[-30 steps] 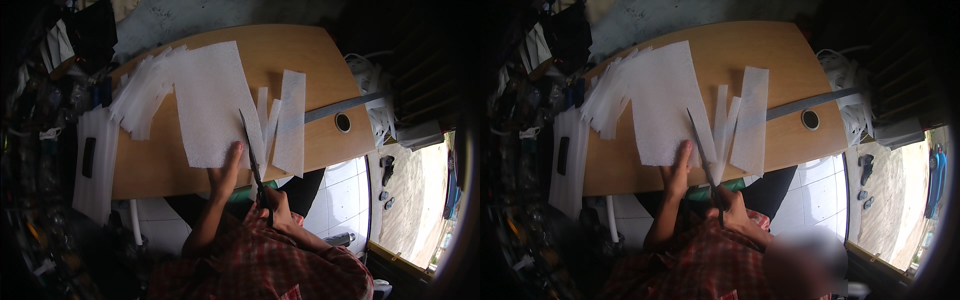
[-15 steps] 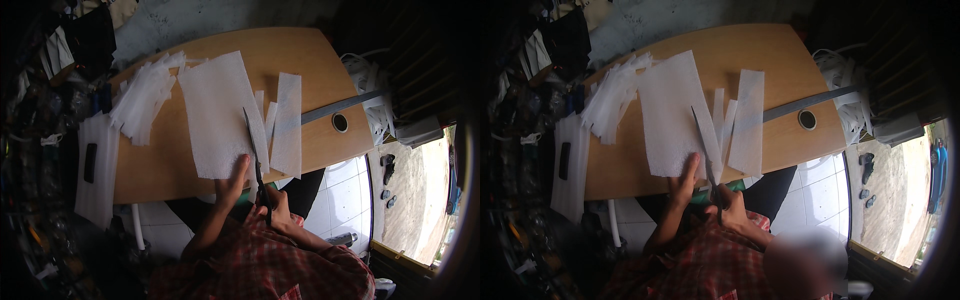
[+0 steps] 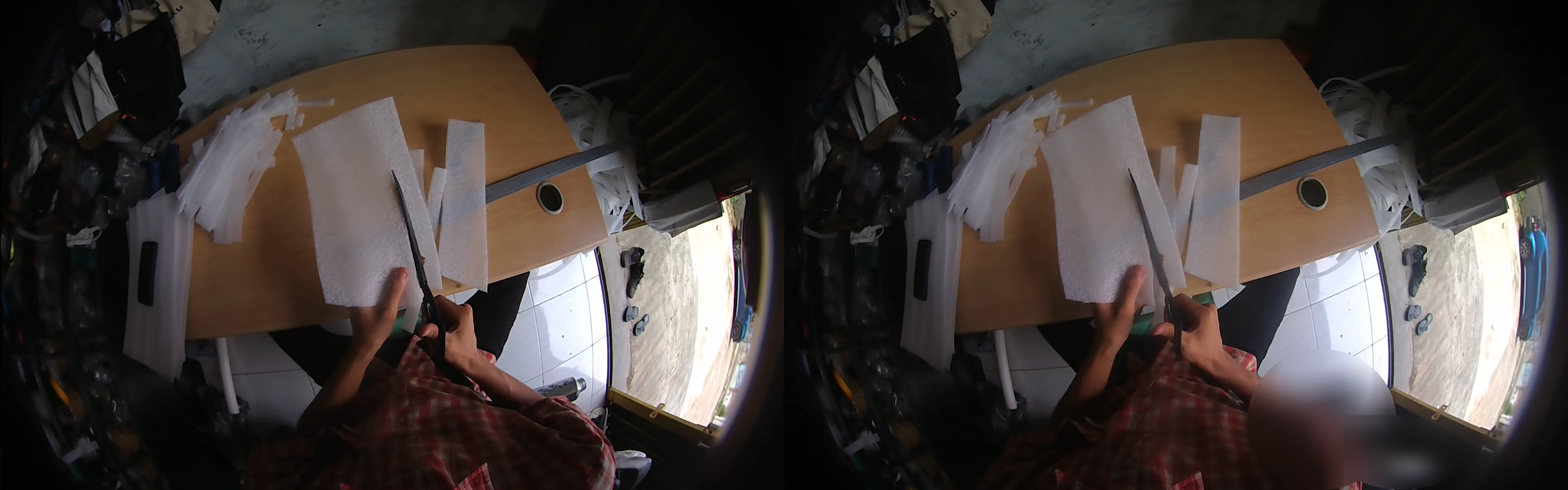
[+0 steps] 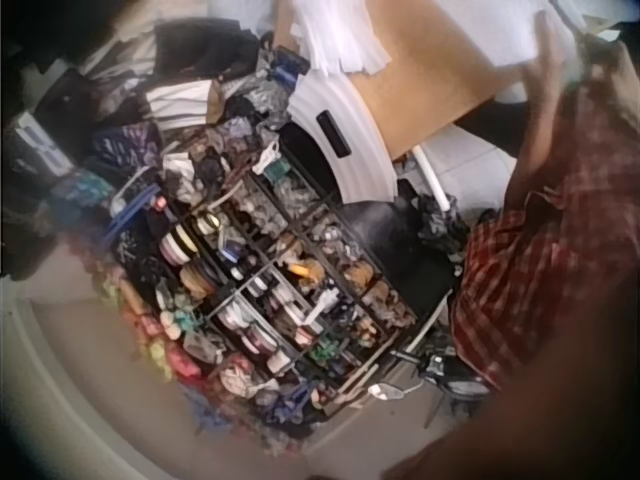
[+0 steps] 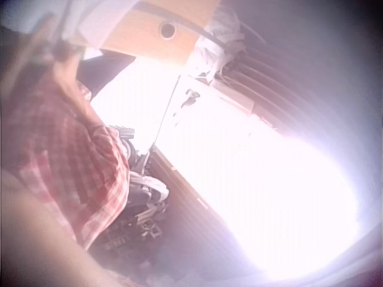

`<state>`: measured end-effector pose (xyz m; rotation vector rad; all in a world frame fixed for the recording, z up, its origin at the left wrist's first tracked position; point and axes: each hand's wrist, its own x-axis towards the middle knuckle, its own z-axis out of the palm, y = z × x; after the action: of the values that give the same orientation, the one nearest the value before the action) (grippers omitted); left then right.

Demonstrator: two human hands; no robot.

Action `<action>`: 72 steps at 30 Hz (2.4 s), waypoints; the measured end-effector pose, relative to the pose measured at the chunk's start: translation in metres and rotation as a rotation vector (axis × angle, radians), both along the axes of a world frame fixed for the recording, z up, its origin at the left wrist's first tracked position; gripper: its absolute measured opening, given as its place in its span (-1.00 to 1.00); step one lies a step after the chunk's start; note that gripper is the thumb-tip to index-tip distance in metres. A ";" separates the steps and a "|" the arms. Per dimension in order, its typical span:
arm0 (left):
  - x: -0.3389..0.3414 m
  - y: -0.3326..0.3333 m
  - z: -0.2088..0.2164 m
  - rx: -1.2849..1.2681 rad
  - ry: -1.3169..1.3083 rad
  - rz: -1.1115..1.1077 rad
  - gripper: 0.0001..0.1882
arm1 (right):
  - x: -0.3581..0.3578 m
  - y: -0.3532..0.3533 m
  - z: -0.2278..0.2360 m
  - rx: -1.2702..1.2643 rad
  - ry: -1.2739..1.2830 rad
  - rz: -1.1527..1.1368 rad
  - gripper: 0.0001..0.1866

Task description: The person measures and marks a white foam sheet using a metal ruler and a pen, then cuts the sheet into strips with scissors. The person repeats the measuring and cutting process on another foam sheet, producing multiple uniform strips.

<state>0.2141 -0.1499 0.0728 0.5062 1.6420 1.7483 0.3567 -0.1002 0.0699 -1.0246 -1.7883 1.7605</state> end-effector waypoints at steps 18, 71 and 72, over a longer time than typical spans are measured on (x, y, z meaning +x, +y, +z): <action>0.011 -0.012 0.004 0.037 0.056 -0.120 -0.72 | -0.004 0.013 0.002 -0.053 0.139 -0.045 -0.19; -0.009 -0.030 -0.001 0.034 0.098 -0.400 -0.64 | -0.012 0.041 0.006 0.042 0.088 -0.174 -0.29; -0.009 -0.031 -0.002 0.027 0.111 -0.396 -0.64 | -0.013 0.042 0.006 0.029 0.075 -0.189 -0.30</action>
<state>0.2047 -0.1805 0.0712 0.8897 1.4711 1.4700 0.3436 -0.0579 0.0761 -1.0639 -1.6111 1.6323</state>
